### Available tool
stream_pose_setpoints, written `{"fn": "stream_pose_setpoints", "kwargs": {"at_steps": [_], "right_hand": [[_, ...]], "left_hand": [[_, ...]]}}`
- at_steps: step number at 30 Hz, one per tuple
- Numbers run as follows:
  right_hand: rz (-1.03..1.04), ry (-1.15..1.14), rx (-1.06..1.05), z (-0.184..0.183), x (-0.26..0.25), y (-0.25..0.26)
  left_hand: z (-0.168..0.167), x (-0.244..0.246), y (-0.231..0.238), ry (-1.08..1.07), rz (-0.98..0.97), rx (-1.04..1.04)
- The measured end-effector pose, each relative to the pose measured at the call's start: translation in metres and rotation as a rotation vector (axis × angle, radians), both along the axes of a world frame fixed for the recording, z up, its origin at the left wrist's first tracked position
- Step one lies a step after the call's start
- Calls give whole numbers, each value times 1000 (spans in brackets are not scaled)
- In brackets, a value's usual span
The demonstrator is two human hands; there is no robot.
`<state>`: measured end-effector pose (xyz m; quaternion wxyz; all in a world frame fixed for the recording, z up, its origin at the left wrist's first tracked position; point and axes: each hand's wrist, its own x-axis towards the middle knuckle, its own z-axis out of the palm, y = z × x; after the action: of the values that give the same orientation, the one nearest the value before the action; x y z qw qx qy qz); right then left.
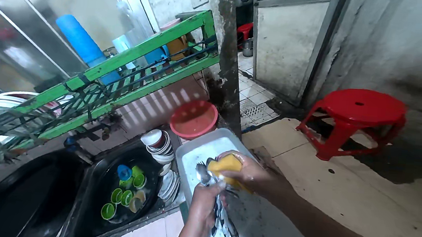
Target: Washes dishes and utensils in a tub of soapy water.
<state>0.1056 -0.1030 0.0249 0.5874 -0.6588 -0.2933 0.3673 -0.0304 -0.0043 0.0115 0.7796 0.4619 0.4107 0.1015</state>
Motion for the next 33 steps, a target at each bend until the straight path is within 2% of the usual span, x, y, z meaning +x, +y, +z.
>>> {"fn": "stream_pose_setpoints", "kwargs": {"at_steps": [4,7,9,10,13,14,16,18,19,22,25,26,27,29,31,33], "right_hand": [[-129,-77,-94,10,3,5],[-20,-11,-14,0,-5,2],[80,-146,4,-14,-8,3],[67,-260,-4,-19,-5,6],[-110,-475,-29,-22,10,17],[-183,-435,-25,-20,14,20],[-249,-170,-24,-8,16,18],[-136,48,-46,-1,14,14],[-44,64,-82,2,9,13],[64,-129,-163,-3,0,20],[-140,-433,-127,-19,7,27],[-237,-401,-85,-21,9,26],[-329,-266,-52,-21,11,25],[-429,119,-8,-15,14,19],[-371,337,3,-13,9,14],[-163,337,-49,-16,0,13]], "left_hand": [[-3,-2,-2,-102,-24,-84],[1,-4,-2,-143,-8,-52],[5,-4,-5,-50,-2,73],[5,-4,-7,-8,-13,101],[4,-2,-11,6,30,49],[4,0,-11,-6,63,20],[4,-1,-6,-56,110,-47],[4,-4,-1,-93,95,-79],[4,-6,0,-87,76,-75],[3,-5,-7,-10,55,19],[2,-2,-11,6,80,6],[2,-1,-10,-7,90,-11],[2,-1,-8,-25,98,-30],[1,-6,-3,-68,95,-70],[3,-9,-1,-85,43,-94],[5,-10,-2,-65,-30,-100]]}}
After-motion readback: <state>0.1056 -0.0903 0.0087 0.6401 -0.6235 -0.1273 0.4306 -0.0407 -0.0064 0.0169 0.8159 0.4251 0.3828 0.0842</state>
